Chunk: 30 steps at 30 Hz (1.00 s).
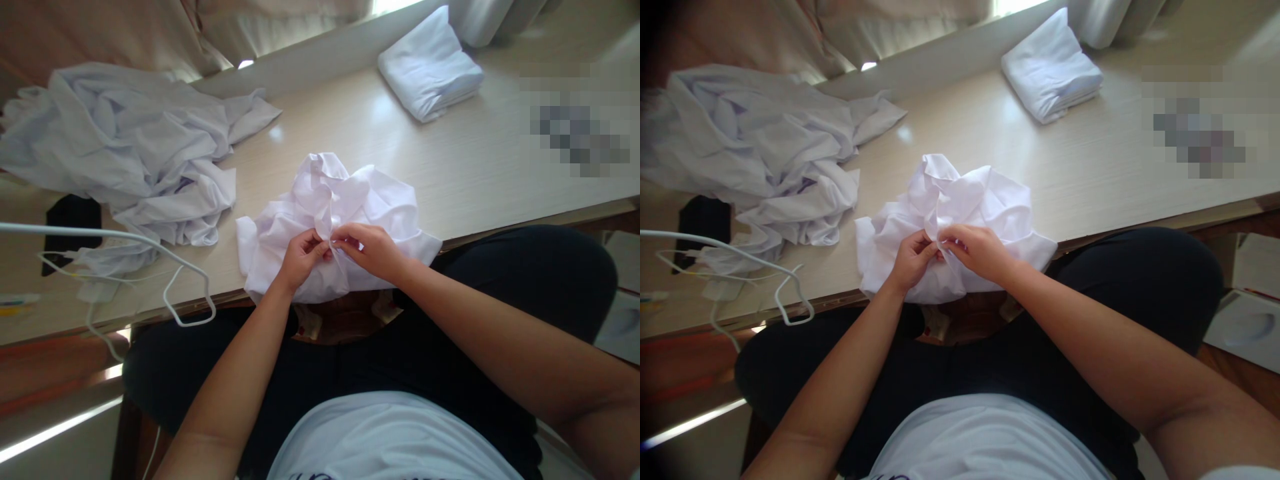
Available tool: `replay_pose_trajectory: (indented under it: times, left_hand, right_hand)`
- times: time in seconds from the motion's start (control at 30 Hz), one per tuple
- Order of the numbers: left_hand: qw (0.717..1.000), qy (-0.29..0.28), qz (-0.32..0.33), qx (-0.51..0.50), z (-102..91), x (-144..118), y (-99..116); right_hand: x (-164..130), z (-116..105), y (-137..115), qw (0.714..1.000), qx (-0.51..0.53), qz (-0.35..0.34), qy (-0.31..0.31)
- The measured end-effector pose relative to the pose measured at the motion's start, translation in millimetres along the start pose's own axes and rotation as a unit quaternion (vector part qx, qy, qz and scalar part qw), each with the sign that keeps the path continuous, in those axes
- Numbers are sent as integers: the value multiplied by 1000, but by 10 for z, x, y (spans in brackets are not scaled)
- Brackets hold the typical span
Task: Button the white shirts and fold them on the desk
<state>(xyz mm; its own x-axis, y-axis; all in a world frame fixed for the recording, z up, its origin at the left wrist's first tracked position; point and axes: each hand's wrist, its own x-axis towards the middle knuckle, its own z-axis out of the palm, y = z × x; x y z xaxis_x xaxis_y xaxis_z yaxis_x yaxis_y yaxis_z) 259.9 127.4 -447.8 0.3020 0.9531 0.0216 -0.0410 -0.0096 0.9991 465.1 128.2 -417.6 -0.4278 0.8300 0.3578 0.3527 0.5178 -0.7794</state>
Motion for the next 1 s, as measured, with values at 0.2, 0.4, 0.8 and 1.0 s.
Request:
replay_pose_trajectory:
  times: [0.2, 0.4, 0.8, 1.0]
  left_hand:
    - [1000, -2, 1, -6, 4, -2, 8]
    - [1000, -2, 3, -4, 7, -1, 11]
    - [1000, 5, -10, -3, 11, 4, 17]
    - [1000, 7, -11, -3, 13, 3, 12]
  right_hand:
    - [-4, -7, -17, 1000, -1, -1, 0]
    - [-9, 3, -4, 1000, 4, 2, 1]
    - [-11, 9, -4, 1000, 7, 6, 1]
    - [-17, 14, 11, 1000, 12, 4, 1]
